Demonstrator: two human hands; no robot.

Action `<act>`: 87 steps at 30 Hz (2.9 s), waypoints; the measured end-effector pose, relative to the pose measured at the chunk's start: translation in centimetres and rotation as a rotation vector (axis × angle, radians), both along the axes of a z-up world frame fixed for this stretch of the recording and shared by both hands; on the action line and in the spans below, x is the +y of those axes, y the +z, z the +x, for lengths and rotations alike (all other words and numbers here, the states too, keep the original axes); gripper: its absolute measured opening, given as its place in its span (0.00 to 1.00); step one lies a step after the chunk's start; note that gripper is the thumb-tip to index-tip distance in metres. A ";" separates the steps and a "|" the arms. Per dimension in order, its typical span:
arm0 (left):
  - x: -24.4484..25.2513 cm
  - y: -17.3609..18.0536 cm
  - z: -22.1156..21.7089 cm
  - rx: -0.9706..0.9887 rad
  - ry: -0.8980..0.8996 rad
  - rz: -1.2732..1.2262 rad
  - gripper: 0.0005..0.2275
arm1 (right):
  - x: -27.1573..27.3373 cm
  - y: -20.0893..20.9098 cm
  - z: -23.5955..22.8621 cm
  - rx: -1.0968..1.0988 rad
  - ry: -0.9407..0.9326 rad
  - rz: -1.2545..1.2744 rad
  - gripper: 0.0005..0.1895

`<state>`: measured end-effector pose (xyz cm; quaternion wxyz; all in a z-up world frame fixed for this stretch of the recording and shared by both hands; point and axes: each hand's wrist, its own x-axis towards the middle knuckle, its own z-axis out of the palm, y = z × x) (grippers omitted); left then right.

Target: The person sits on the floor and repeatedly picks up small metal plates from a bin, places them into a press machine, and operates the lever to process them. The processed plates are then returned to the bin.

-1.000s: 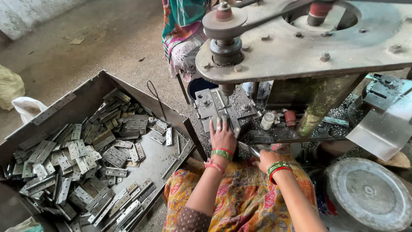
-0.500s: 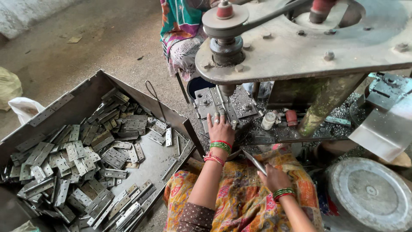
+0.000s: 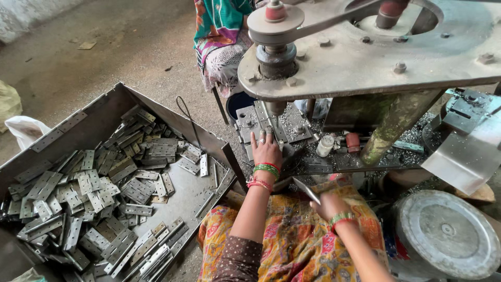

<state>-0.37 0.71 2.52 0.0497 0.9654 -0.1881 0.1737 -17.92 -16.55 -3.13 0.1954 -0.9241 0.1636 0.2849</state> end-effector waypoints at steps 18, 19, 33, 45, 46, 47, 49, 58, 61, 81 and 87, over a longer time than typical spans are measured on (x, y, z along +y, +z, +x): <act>0.9 1.0 1.4 0.091 -0.020 0.012 0.15 | -0.3 0.7 -0.7 -0.180 -0.019 -0.086 0.24; 1.0 1.2 1.4 0.121 -0.025 0.023 0.15 | -0.6 0.1 -0.4 -0.228 -0.005 -0.105 0.25; 0.8 1.1 -0.6 0.119 -0.016 0.070 0.15 | 0.1 -0.1 -0.9 -0.081 0.008 -0.049 0.26; 0.3 0.2 1.4 0.173 -0.010 0.038 0.16 | -0.6 1.3 1.8 -0.167 0.057 -0.150 0.24; 0.2 0.1 1.9 0.197 -0.005 0.066 0.16 | -0.6 1.1 1.7 -0.166 0.063 -0.152 0.25; 0.3 0.0 2.1 0.222 0.000 0.094 0.16 | -0.6 0.6 1.5 -0.165 0.070 -0.154 0.27; 0.3 0.3 2.8 0.151 -0.013 0.080 0.16 | -0.8 -1.2 0.8 -0.140 0.073 -0.123 0.28; 0.6 2.2 2.1 0.201 -0.016 0.061 0.17 | -1.6 -4.8 -0.3 -0.278 0.093 -0.067 0.27; 0.7 3.6 0.9 0.296 -0.040 0.181 0.17 | -0.6 -0.2 0.7 -0.320 -0.013 -0.130 0.29; 3.5 4.4 -6.0 0.178 -0.166 -0.670 0.09 | 1.1 4.2 -0.6 -1.105 -0.269 -0.048 0.21; 3.8 5.7 -2.6 -0.075 0.016 -0.371 0.08 | 0.8 4.6 0.0 -1.050 -0.280 -0.058 0.21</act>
